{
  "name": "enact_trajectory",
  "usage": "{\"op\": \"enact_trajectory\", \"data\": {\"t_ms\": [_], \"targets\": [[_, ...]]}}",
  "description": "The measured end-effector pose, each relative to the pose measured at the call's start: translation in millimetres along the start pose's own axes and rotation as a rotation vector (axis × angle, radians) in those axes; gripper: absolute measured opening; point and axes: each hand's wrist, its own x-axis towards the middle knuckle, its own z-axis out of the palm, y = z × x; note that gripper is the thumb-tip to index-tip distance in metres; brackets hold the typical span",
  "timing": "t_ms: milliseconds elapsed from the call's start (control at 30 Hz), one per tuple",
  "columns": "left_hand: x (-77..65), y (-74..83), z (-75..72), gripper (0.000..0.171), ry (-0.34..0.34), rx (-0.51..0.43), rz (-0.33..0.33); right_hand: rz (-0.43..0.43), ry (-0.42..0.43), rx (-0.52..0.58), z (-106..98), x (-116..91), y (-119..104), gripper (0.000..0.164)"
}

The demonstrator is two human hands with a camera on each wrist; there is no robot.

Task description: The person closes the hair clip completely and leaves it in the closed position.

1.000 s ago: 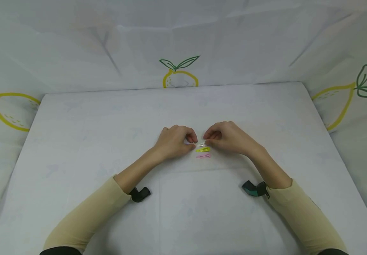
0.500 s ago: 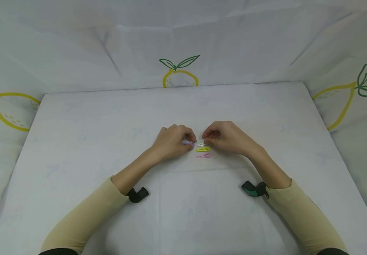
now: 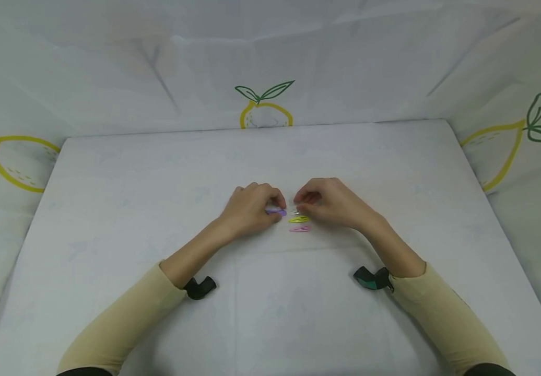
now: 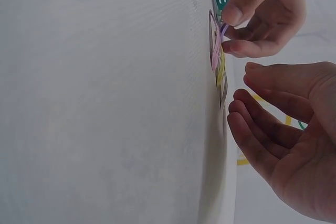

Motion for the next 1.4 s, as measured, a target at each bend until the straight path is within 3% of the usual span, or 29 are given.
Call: {"op": "enact_trajectory", "data": {"t_ms": [733,1400], "targets": [[-10.0,-7.2,-5.2,0.014,0.012,0.061,-0.026,-0.022,-0.045,-0.002,9,9,-9,0.017],[-10.0,-9.8,-0.8,0.014,0.036,0.087,-0.032,-0.032,-0.091,-0.058,15,17,-14,0.015]]}}
